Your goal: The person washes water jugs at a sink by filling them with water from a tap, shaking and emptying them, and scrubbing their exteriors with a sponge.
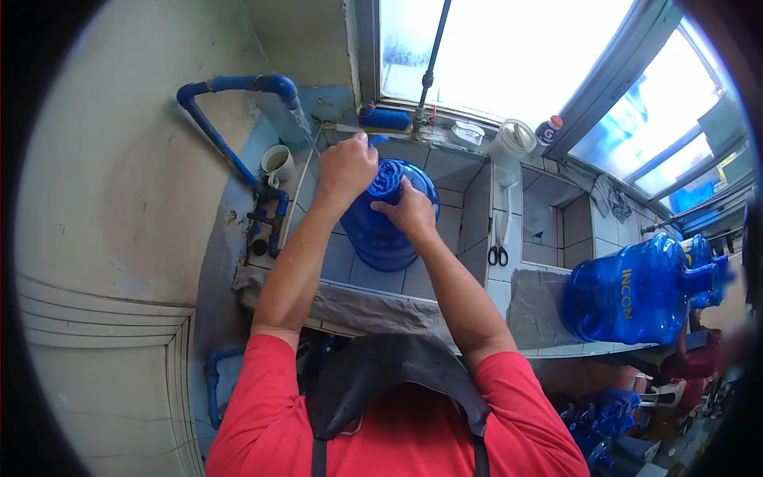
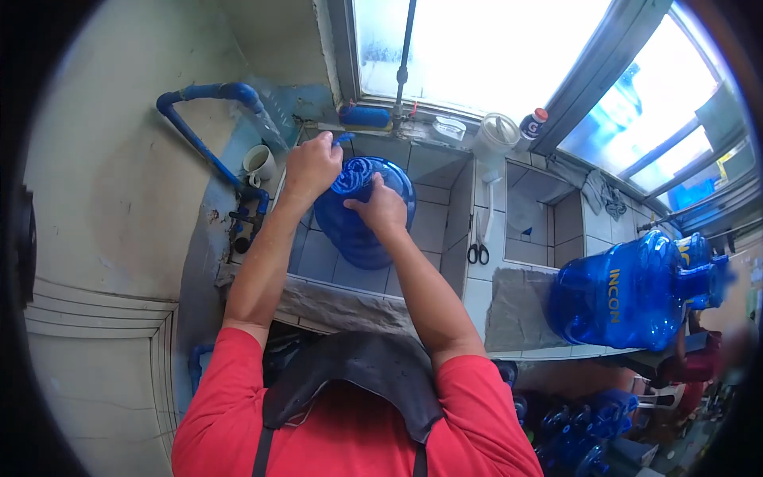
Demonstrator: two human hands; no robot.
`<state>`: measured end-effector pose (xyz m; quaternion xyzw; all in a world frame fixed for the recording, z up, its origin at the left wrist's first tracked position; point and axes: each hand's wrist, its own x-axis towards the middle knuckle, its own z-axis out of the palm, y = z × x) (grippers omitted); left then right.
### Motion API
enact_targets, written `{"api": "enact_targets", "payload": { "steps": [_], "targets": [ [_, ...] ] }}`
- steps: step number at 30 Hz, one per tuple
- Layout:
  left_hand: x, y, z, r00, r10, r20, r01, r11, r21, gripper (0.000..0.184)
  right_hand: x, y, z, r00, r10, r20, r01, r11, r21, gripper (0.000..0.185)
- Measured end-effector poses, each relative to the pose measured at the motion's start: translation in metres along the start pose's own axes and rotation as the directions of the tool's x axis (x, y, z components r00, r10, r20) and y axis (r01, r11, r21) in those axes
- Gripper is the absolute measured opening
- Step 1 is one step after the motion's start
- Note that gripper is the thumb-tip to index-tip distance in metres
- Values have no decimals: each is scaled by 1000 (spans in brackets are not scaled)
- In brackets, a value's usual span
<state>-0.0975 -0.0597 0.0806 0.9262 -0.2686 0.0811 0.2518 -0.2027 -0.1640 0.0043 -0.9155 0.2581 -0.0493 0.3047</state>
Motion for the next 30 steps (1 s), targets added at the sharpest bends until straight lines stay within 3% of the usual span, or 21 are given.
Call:
{"api": "enact_targets", "payload": {
  "steps": [5, 10, 12, 14, 16, 18, 20, 21, 22, 24, 25, 27, 28, 29, 30],
  "targets": [
    [-7, 5, -7, 991, 127, -33, -123, 986, 115, 21, 0, -17, 9, 1000, 14, 9, -14, 1000, -28, 98],
    [-14, 26, -17, 978, 186, -97, -177, 979, 99, 19, 4, -12, 10, 999, 50, 15, -50, 999, 7, 99],
    [-11, 39, -26, 967, 224, -121, -213, 972, 104, 18, 12, -10, 14, 994, 46, 101, -43, 999, -24, 99],
    [0, 59, -31, 919, 313, -240, -295, 949, 108, 18, 12, -13, 18, 996, 35, 85, -32, 999, -41, 99],
    [14, 80, -39, 909, 330, -253, -309, 943, 121, 18, 7, -13, 21, 1000, -1, -5, 1, 1000, 2, 89],
    [30, 94, -40, 884, 381, -272, -352, 924, 152, 20, 5, -12, 15, 999, -4, 42, 3, 1000, 25, 88],
    [38, 99, -37, 868, 397, -298, -374, 918, 135, 20, 6, 6, 18, 992, -123, 7, 122, 989, 86, 87],
    [37, 98, -39, 835, 453, -312, -447, 889, 95, 17, 4, 22, 16, 979, -205, -20, 206, 969, 137, 73],
    [34, 96, -42, 800, 502, -328, -513, 856, 59, 16, 3, 38, 10, 981, -189, -31, 192, 973, 128, 73],
    [8, 85, -57, 842, 439, -312, -494, 861, -120, 9, -6, 77, -7, 997, -70, -25, 74, 970, 233, 47],
    [-6, 72, -64, 849, 448, -280, -502, 850, -162, 7, -28, 81, -44, 996, 27, -83, -10, 981, 195, 33],
    [-34, 36, -78, 906, 406, -120, -423, 865, -271, 7, -30, 178, -42, 902, -307, -303, 196, 917, -348, 24],
    [-46, 16, -83, 932, 362, 8, -340, 880, -331, 8, -43, 196, -60, 951, -90, -294, -3, 953, -302, 27],
    [-60, -2, -84, 942, 335, 15, -311, 890, -333, 8, -47, 219, -67, 914, 44, -403, -118, 980, -160, 29],
    [-74, -19, -85, 968, 235, 84, -179, 889, -421, 8, -47, 240, -69, 852, 184, -489, -216, 976, -8, 33]
  ]
}}
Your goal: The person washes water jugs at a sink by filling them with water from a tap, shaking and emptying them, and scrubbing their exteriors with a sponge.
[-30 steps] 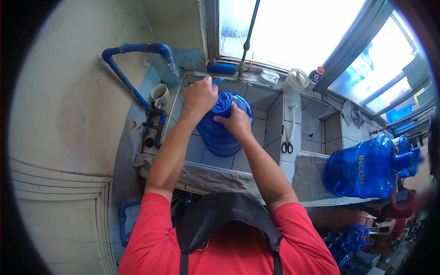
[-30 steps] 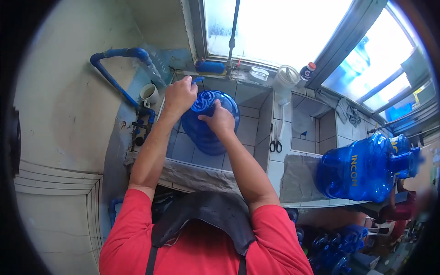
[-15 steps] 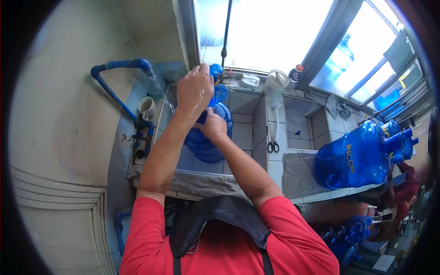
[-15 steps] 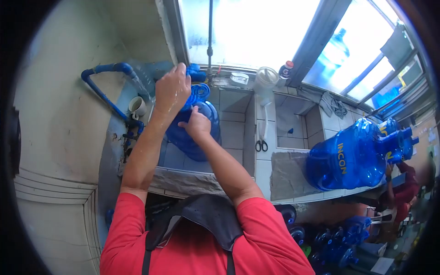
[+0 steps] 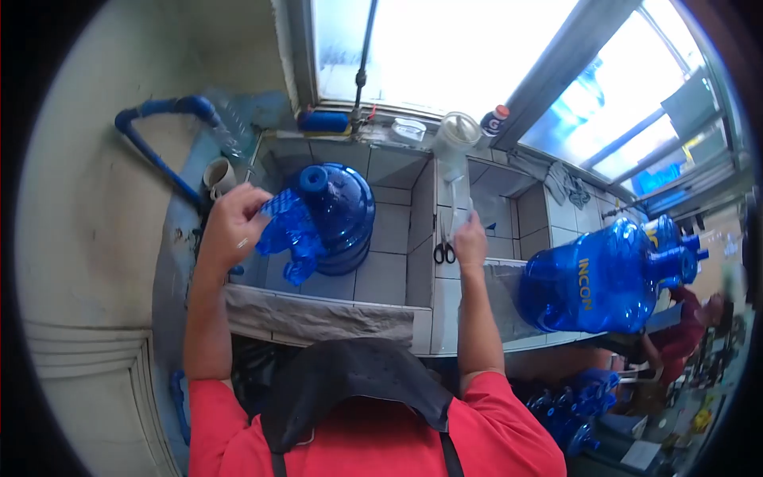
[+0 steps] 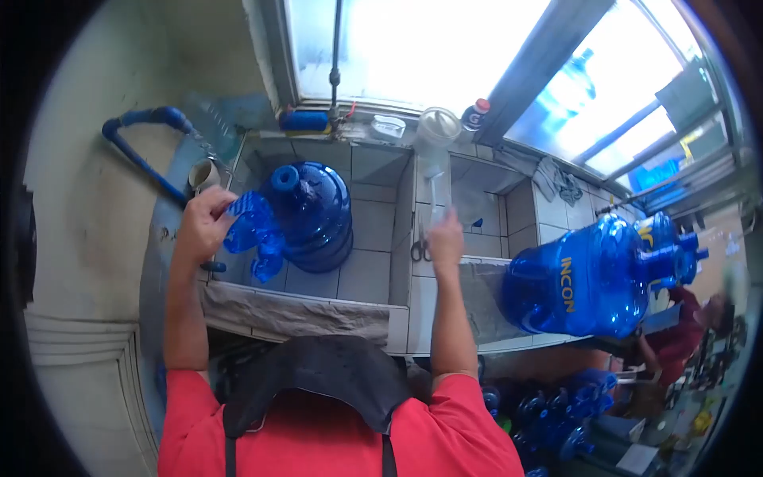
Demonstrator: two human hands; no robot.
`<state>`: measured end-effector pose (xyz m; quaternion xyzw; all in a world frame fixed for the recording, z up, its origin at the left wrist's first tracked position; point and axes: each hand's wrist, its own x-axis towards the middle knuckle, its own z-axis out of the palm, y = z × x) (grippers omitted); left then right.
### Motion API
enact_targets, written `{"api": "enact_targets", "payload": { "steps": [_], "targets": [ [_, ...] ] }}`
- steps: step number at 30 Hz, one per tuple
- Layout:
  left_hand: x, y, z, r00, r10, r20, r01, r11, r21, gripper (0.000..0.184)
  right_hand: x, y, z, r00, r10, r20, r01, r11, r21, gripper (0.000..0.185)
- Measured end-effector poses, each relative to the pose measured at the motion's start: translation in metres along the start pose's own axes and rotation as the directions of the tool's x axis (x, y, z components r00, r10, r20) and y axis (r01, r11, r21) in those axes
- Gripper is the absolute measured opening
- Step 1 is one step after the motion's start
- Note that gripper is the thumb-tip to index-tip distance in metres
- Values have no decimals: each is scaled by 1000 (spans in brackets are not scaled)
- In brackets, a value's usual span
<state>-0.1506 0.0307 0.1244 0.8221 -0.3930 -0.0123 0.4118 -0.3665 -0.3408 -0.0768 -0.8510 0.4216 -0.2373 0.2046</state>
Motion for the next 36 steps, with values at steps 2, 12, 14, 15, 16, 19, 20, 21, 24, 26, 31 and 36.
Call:
{"api": "enact_targets", "payload": {
  "steps": [2, 12, 14, 15, 16, 19, 20, 21, 24, 26, 31, 36],
  "targets": [
    [-31, -18, -6, 989, -147, 11, 148, 984, -104, 9, 9, 28, 4, 995, 57, 88, -56, 998, -15, 39],
    [-243, -87, -28, 758, -639, -134, 630, 769, -109, 13, 54, 55, 32, 941, -76, 330, 232, 854, -465, 25],
    [-301, -101, -14, 653, -745, -133, 728, 667, -162, 15, 44, 8, 23, 979, -170, 109, 201, 764, -613, 40],
    [-330, -109, -5, 592, -801, -93, 774, 596, -213, 18, 37, -13, 20, 959, -279, -55, 201, 802, -562, 47],
    [-358, -111, 4, 551, -827, -112, 797, 561, -224, 18, 33, -37, 20, 951, -308, -14, 249, 796, -552, 47],
    [-448, -129, 50, 342, -932, -120, 915, 359, -183, 27, 17, -103, 23, 863, -505, 6, 483, 822, -302, 60],
    [-496, -146, 77, 309, -944, -117, 937, 323, -134, 27, 9, -128, 26, 811, -584, 35, 583, 801, -138, 65],
    [-533, -157, 98, 285, -951, -117, 952, 295, -84, 28, 3, -153, 30, 754, -656, 40, 655, 755, 31, 69],
    [-592, -147, 138, 88, -973, -215, 995, 94, -16, 27, -12, -218, 41, 676, -735, 43, 685, 650, 329, 69],
    [-609, -135, 149, -1, -970, -243, 999, -12, 45, 30, -15, -253, 55, 655, -754, 56, 646, 596, 477, 69],
    [-694, -152, 213, -54, -959, -278, 964, -122, 235, 51, -8, -303, 87, 540, -828, 152, 784, 560, 267, 53],
    [-707, -170, 230, 76, -985, -156, 997, 72, 35, 80, -11, -344, 103, 455, -870, 190, 863, 483, 150, 40]
  ]
}}
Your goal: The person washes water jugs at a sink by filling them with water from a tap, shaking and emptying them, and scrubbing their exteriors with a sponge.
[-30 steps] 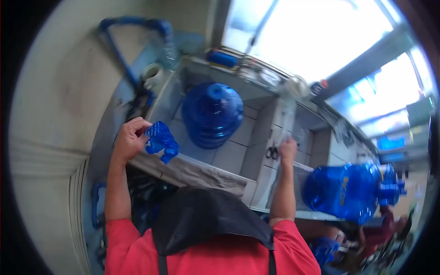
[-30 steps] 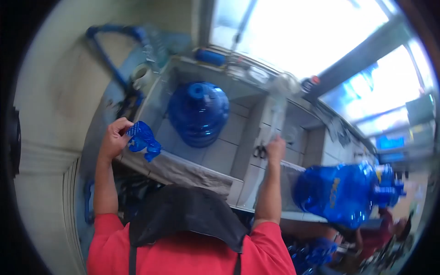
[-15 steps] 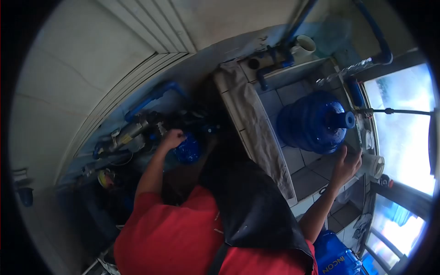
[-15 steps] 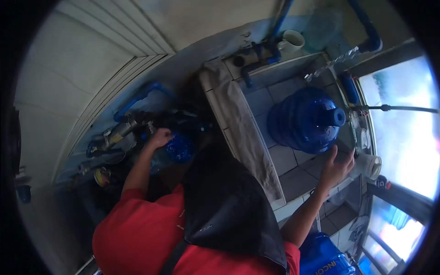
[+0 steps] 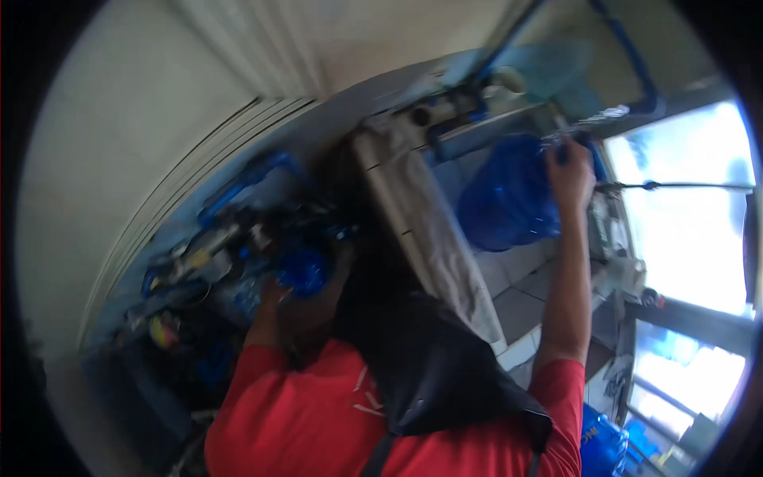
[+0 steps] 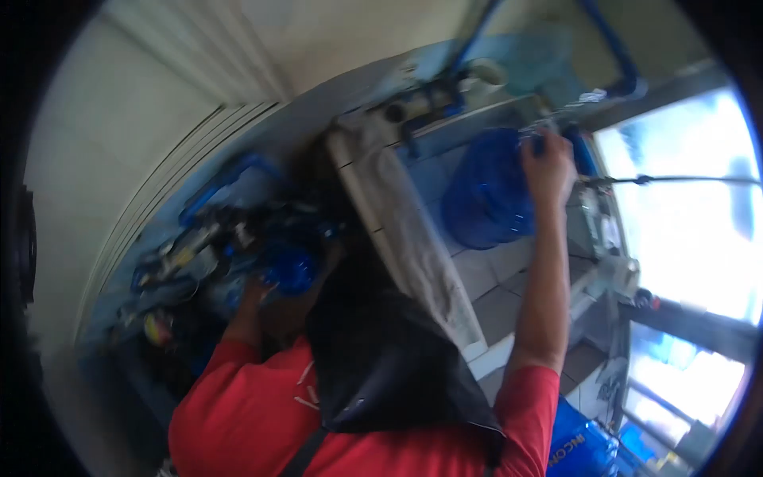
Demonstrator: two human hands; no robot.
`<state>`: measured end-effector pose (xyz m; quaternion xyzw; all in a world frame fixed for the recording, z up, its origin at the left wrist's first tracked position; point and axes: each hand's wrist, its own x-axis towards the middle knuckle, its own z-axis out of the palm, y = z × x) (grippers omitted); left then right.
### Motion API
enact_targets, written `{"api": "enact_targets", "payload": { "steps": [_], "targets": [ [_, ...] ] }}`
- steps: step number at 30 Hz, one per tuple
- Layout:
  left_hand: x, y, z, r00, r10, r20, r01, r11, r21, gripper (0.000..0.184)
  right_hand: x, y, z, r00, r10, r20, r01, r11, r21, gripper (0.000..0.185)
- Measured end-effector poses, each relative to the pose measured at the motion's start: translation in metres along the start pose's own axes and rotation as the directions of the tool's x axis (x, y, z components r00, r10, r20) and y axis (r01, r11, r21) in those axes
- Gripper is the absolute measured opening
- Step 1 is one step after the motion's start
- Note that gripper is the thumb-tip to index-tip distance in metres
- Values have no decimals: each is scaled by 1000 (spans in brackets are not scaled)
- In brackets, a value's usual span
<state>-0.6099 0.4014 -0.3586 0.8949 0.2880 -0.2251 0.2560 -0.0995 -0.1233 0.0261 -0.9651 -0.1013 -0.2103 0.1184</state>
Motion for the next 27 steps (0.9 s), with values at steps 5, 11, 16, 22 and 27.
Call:
{"api": "enact_targets", "payload": {
  "steps": [5, 11, 16, 22, 27],
  "targets": [
    [35, 78, -49, 993, 21, 112, -46, 973, 225, 59, 39, -1, 12, 993, -22, 115, 34, 995, -97, 37],
    [70, 260, -157, 943, 276, 186, -258, 959, -115, 39, 41, -8, 11, 975, 219, 35, -197, 927, -320, 23],
    [15, 502, -204, 628, 754, -191, -765, 555, -327, 33, 16, -1, -13, 925, 361, 121, -357, 932, -59, 60],
    [9, 677, -135, 286, 901, -326, -952, 306, 12, 88, -11, 115, -61, 881, 456, 127, -456, 890, -33, 31],
    [25, 728, -97, 405, 814, -416, -843, 509, 176, 104, -78, 269, -128, 587, 791, -174, -808, 558, -189, 17]
  ]
}}
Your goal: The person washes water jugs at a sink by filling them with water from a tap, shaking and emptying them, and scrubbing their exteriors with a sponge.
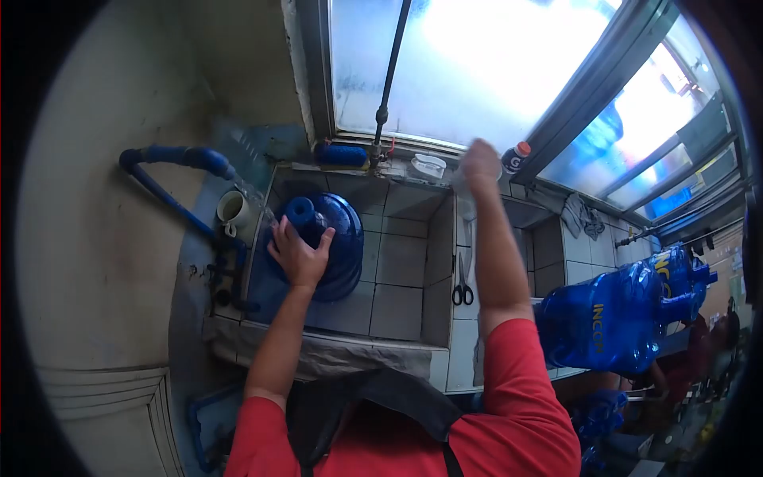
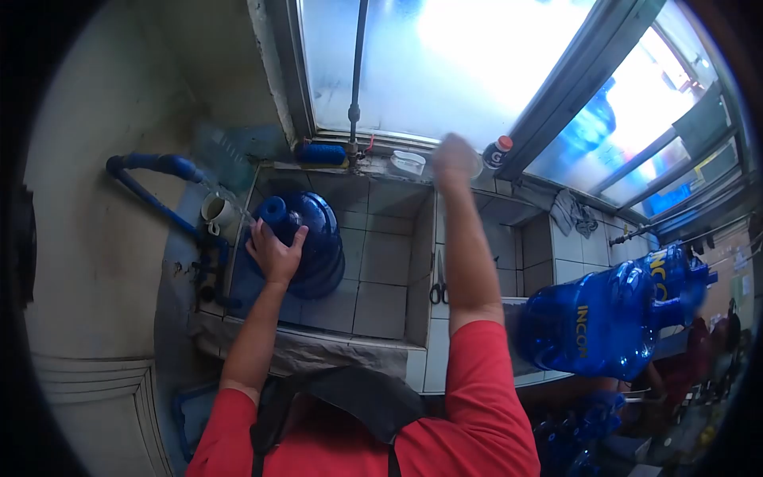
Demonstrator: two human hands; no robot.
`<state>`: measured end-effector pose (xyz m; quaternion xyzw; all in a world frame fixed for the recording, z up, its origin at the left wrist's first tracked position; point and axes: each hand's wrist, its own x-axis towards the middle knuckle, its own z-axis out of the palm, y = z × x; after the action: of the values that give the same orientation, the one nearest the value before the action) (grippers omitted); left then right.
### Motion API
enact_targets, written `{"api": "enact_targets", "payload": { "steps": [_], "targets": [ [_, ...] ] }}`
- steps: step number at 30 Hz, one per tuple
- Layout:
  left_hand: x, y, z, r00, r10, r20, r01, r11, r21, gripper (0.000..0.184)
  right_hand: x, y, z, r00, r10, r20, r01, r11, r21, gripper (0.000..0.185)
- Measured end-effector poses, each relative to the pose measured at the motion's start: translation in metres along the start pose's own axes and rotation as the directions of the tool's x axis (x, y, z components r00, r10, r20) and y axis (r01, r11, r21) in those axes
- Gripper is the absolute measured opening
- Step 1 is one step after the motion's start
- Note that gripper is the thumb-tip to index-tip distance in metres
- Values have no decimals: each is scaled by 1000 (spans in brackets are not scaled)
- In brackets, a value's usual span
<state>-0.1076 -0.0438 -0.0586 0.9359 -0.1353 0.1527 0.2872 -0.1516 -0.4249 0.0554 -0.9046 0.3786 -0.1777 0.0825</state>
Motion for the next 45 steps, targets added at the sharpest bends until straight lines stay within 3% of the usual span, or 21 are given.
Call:
{"api": "enact_targets", "payload": {
  "steps": [5, 7, 9, 17, 19, 20, 21, 22, 26, 27, 29, 31, 34, 35, 37, 38, 39, 42, 43, 44, 45],
  "targets": [
    [61, -48, -10, 969, 165, 182, -165, 986, -12, 99, 54, 69, 16, 927, 197, 320, -176, 980, -94, 45],
    [80, -54, -20, 908, 341, 245, -266, 919, -292, 94, 57, 67, 19, 916, 194, 350, -163, 980, -116, 46],
    [84, -55, -16, 929, 298, 219, -248, 941, -229, 92, 55, 64, 17, 894, 194, 403, -138, 977, -165, 49],
    [87, -52, -18, 901, 361, 242, -319, 927, -196, 93, 64, 90, -26, 981, 55, 184, -46, 997, -55, 33],
    [81, -53, -17, 919, 327, 219, -272, 930, -248, 96, 67, 101, -18, 931, 209, 299, -361, 655, 664, 41],
    [78, -55, -17, 936, 287, 206, -220, 930, -293, 99, 63, 95, -22, 936, 196, 292, -346, 658, 669, 41],
    [75, -56, -15, 942, 277, 190, -216, 933, -288, 99, 53, 90, -22, 932, 189, 310, -358, 338, 870, 43],
    [71, -55, -9, 945, 292, 146, -255, 940, -229, 102, 41, 82, -22, 926, 172, 335, -334, -33, 942, 45],
    [70, -61, 8, 961, 246, 130, -225, 962, -157, 108, -18, 4, -7, 935, -79, 347, -352, -351, 868, 31],
    [68, -58, 4, 969, 220, 115, -204, 970, -135, 108, -37, -28, 7, 961, -57, 269, -271, -358, 894, 26],
    [67, -53, -2, 964, 231, 130, -194, 948, -251, 104, -73, -82, 40, 977, -203, -65, 92, 125, 988, 26],
    [69, -56, 0, 956, 286, 70, -269, 946, -182, 99, -132, -158, 27, 829, -494, -262, 528, 537, 658, 49],
    [75, -71, 13, 892, 449, 49, -440, 888, -137, 92, -183, -224, 51, 381, -867, -320, 923, 341, 177, 65],
    [82, -79, 12, 840, 539, 64, -527, 837, -145, 89, -181, -231, 55, 378, -868, -321, 924, 334, 185, 65],
    [89, -83, 19, 869, 487, 87, -473, 870, -139, 90, -171, -252, 63, 586, -797, -146, 797, 533, 285, 63],
    [87, -78, 19, 889, 445, 108, -429, 892, -144, 90, -164, -269, 60, 796, -597, 102, 536, 773, 338, 61],
    [83, -72, 19, 899, 425, 108, -410, 902, -134, 90, -150, -276, 67, 857, -469, 213, 380, 855, 353, 55],
    [74, -66, 7, 938, 346, 23, -322, 894, -313, 90, -155, -286, 78, 894, -360, 268, 281, 915, 290, 50],
    [76, -69, 9, 912, 411, 8, -400, 891, -214, 90, -164, -279, 84, 714, -700, -17, 700, 714, 16, 46],
    [76, -69, 13, 881, 474, -4, -471, 874, -117, 90, -167, -272, 89, 319, -935, -155, 864, 354, -359, 42],
    [74, -71, 15, 878, 479, 0, -475, 871, -126, 90, -161, -265, 94, 327, -933, -149, 860, 359, -362, 42]
  ]
}}
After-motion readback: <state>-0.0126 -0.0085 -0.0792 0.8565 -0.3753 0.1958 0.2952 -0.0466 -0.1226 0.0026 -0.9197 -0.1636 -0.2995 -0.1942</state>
